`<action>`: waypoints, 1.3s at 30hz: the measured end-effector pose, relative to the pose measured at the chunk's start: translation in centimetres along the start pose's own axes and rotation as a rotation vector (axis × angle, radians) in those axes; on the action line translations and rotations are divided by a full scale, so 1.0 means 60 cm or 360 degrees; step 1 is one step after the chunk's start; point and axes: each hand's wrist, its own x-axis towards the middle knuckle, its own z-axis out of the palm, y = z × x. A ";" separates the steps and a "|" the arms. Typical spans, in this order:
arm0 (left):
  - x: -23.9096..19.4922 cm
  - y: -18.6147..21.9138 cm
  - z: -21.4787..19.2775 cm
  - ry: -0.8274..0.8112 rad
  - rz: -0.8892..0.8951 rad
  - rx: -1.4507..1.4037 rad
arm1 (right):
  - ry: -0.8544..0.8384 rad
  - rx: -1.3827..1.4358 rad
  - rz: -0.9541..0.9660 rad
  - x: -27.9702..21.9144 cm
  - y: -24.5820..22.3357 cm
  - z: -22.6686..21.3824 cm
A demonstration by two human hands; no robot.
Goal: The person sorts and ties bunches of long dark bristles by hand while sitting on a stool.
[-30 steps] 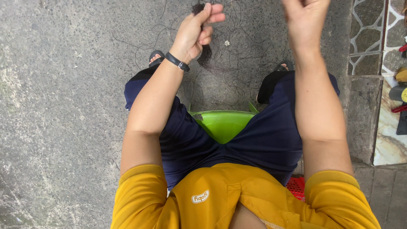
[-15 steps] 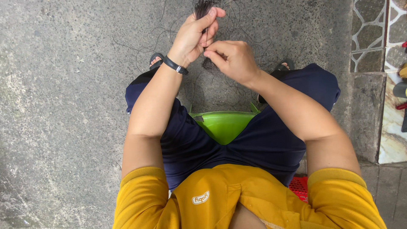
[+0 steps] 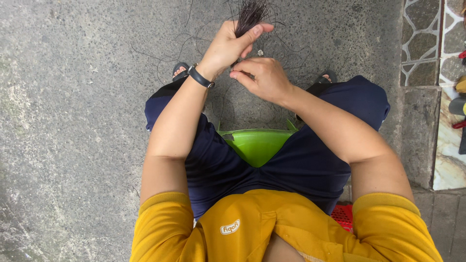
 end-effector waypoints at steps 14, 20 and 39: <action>0.010 -0.019 0.008 0.0435 0.0333 0.0728 | 0.0122 0.0729 0.0743 0.011 0.063 -0.035; 0.019 -0.054 0.023 0.0570 0.0198 -0.0306 | 0.0082 0.0967 0.0442 0.021 0.056 -0.010; 0.025 -0.066 0.017 0.0733 0.0195 -0.0861 | 0.0036 0.1054 0.0744 -0.002 0.108 0.068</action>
